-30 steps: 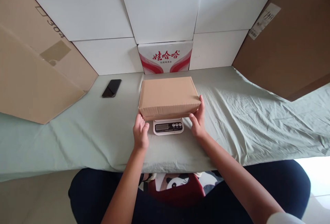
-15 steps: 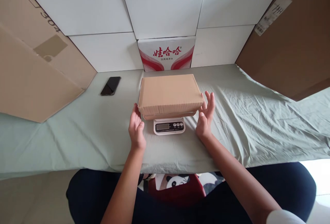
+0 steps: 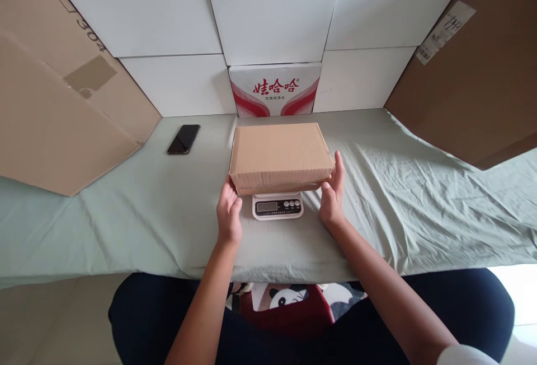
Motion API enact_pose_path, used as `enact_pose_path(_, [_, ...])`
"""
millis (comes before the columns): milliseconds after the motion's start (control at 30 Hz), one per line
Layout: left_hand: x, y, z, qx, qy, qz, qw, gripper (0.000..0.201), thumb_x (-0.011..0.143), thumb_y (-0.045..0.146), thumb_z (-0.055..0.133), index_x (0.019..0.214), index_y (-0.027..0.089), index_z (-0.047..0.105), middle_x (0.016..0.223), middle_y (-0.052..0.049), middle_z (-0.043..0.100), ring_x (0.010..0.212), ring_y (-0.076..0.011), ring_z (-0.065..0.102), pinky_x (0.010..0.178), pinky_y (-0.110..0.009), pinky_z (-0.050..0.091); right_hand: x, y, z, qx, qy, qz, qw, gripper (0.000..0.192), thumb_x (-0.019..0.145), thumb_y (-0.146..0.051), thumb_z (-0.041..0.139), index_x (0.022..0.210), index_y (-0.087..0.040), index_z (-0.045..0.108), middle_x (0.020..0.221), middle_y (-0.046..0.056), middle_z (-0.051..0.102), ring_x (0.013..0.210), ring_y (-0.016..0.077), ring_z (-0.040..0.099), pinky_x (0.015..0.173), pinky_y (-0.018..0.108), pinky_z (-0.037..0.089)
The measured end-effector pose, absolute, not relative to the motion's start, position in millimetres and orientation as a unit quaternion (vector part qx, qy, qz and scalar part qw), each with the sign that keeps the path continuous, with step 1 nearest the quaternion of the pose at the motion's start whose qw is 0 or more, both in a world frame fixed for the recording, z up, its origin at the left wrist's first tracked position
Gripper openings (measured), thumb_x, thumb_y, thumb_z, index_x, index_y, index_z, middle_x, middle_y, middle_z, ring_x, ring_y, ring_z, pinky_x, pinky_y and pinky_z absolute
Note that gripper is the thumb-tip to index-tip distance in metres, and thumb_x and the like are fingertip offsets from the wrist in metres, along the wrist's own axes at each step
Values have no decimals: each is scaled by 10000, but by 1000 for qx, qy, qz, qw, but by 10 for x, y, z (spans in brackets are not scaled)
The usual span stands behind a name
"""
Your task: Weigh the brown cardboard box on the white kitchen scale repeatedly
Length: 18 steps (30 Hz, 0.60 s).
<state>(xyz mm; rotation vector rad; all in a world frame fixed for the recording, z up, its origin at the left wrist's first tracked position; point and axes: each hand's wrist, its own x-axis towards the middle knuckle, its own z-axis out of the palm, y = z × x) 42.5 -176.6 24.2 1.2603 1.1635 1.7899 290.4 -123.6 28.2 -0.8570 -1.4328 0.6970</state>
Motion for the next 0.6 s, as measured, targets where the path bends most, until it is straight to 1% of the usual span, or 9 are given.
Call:
enact_pose_path(100, [450,-1788,263,491,435,673,342,724,934,560,639,1558,205,546,1539,-160,623,1518,-378,501,1228,-496,454,2882,-1244,294,-371,-631,320,601,832,986,-690,482,1690,-368,175,1746,70,326,1600,355,378,1290,605,388])
enact_pose_path(167, [458,-1813,289,502,427,669,345,695,949,536,636,1558,212,548,1538,-155,626,1515,-371,507,1227,-488,456,2866,-1265,322,-377,-631,320,598,868,971,-714,491,1690,-361,159,1760,62,289,1623,349,334,1304,584,377])
enact_pose_path(233, [440,-1805,340,509,416,674,338,673,957,514,638,1557,221,551,1550,-149,617,1510,-363,514,1233,-483,446,2856,-1271,395,-376,-630,324,597,879,962,-728,495,1685,-366,149,1750,63,295,1617,347,341,1296,573,392])
enact_pose_path(333, [354,-1618,466,509,406,685,327,663,948,526,654,1537,231,574,1554,-146,616,1494,-352,535,1240,-482,431,2854,-1145,603,-352,-644,310,604,824,959,-708,521,1652,-383,215,1707,63,350,1579,354,388,1273,569,414])
enact_pose_path(400, [275,-1342,551,508,404,683,335,681,939,613,636,1504,235,606,1563,-146,610,1521,-346,505,1259,-482,402,2850,-925,758,-340,-649,286,618,766,955,-686,531,1614,-400,264,1675,56,384,1539,360,431,1257,585,415])
enact_pose_path(467, [207,-984,593,501,406,677,355,777,903,770,573,1454,226,649,1579,-160,593,1555,-350,459,1280,-491,363,2825,-620,856,-346,-641,271,629,711,952,-650,517,1578,-398,292,1632,60,427,1475,355,492,1232,600,426])
enact_pose_path(500, [182,-797,587,506,404,663,375,849,865,845,546,1427,221,668,1585,-175,584,1556,-359,456,1279,-503,359,2804,-456,867,-352,-630,273,636,677,956,-626,490,1561,-386,305,1599,67,460,1446,345,516,1223,598,430])
enact_pose_path(533, [166,-620,563,515,400,646,396,904,832,891,536,1418,216,673,1596,-188,569,1559,-364,450,1284,-517,345,2778,-300,849,-356,-613,276,649,650,949,-597,479,1537,-362,332,1563,78,490,1425,338,528,1219,594,428])
enact_pose_path(600, [151,-328,463,510,406,640,407,988,771,955,525,1389,201,686,1585,-220,569,1560,-379,445,1287,-548,327,2720,-43,740,-368,-591,289,657,646,915,-560,491,1498,-313,364,1503,100,527,1397,330,538,1215,589,423])
